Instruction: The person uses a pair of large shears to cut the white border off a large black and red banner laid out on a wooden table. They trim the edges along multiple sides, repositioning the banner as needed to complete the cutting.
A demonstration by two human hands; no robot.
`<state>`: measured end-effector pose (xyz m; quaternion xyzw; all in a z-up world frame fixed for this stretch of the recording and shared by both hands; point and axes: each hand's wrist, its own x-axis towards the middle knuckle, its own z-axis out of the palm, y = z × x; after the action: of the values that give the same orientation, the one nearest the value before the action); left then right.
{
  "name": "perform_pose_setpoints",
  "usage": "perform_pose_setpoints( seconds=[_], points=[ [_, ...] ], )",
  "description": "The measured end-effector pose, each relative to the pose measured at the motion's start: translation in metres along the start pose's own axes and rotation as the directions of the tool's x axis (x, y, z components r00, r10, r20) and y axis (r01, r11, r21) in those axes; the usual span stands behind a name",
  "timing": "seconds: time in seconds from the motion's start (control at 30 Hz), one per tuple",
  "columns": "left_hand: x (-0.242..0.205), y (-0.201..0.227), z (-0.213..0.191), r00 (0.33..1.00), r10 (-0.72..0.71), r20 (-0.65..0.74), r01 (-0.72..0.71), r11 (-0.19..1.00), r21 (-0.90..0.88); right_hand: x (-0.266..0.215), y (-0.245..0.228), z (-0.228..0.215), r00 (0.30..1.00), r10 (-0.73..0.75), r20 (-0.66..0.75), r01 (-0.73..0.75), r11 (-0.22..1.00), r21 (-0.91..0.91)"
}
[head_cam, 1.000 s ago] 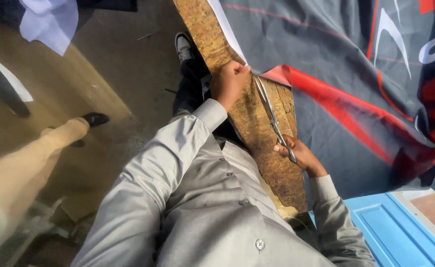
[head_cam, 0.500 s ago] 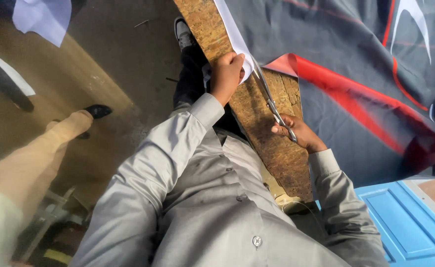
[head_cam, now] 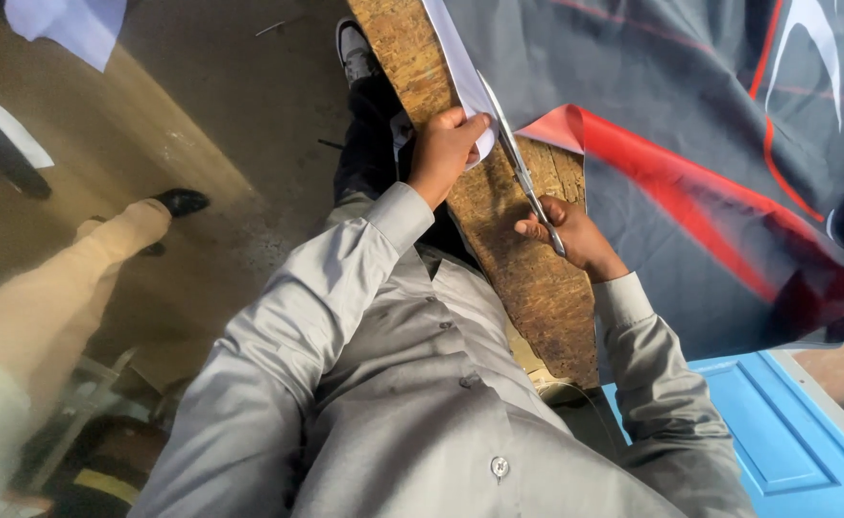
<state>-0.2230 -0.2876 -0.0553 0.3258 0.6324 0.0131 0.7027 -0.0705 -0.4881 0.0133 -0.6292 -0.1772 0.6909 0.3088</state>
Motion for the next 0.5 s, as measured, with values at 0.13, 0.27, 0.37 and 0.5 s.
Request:
perform_pose_setpoints(
  seconds=[0.13, 0.27, 0.37, 0.5],
  points=[
    [-0.002, 0.000, 0.001, 1.000, 0.013, 0.014, -0.012, 0.998, -0.058, 0.002, -0.006, 0.000, 0.999, 0.016, -0.030, -0.017, 0.999, -0.027],
    [-0.001, -0.005, 0.002, 1.000, 0.027, 0.010, -0.026, 0.997, -0.078, 0.002, -0.002, -0.005, 0.999, 0.030, -0.009, -0.031, 0.999, -0.020],
    [-0.006, 0.006, 0.002, 1.000, 0.023, 0.007, -0.023, 0.996, -0.084, 0.005, 0.003, -0.009, 0.999, 0.034, 0.001, -0.034, 0.999, -0.013],
    [-0.010, 0.007, 0.000, 1.000, 0.024, 0.020, -0.021, 0.994, -0.105, 0.008, 0.007, -0.009, 0.999, 0.036, -0.012, -0.037, 0.998, -0.051]
  ],
)
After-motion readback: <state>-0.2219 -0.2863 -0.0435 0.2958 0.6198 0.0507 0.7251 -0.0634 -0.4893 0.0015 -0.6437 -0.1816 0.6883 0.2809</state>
